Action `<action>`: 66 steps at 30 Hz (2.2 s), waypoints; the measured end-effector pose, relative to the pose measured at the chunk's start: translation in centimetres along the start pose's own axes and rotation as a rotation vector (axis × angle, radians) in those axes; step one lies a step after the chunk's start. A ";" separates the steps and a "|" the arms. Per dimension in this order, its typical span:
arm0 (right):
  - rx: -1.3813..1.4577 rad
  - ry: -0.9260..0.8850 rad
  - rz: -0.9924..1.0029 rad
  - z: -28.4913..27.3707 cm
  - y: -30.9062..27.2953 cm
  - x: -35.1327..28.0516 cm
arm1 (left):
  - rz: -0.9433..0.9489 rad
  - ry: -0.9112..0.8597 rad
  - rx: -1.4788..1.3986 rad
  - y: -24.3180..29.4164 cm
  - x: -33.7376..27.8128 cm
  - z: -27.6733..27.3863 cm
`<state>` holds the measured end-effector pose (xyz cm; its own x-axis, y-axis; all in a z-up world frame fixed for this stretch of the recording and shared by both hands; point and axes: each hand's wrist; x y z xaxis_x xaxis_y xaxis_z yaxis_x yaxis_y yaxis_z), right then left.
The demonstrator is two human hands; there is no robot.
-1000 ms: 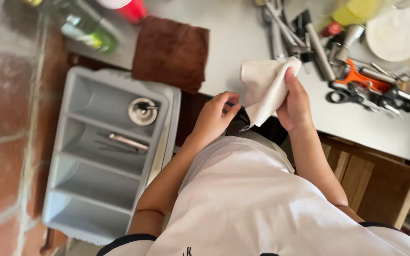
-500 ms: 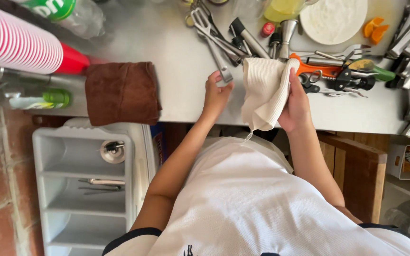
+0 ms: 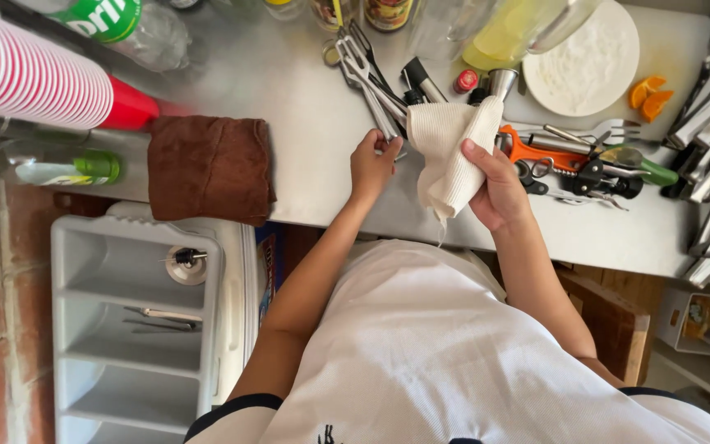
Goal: Cleaning and organizing bar tools and cutlery with a cloth at a workstation.
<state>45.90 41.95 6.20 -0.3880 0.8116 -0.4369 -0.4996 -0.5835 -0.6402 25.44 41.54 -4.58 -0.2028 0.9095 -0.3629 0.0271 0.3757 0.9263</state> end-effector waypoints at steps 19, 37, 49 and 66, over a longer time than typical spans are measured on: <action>0.003 -0.029 0.106 5.5 4.1 2.4 | 0.091 0.139 0.210 7.0 -12.3 -10.9; -0.133 -0.226 -0.028 12.1 6.4 -0.1 | 0.162 -0.224 0.396 10.9 -18.5 -15.9; -0.169 -0.212 -0.156 12.4 4.9 0.4 | 0.277 -0.159 0.492 11.7 -20.3 -17.4; -0.206 -0.145 -0.032 11.1 7.4 0.7 | 0.702 0.309 0.794 8.3 -20.8 -17.1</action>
<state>33.29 37.84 8.17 -0.4888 0.8083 -0.3282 -0.3514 -0.5268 -0.7739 13.10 22.71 12.42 -0.1286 0.9232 0.3621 0.8308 -0.0991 0.5477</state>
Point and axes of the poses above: each hand's wrist, its own x-axis towards the middle knuckle, its own z-axis out of the palm, y = z × x, and after that the axes turned 6 degrees about -y, right-handed
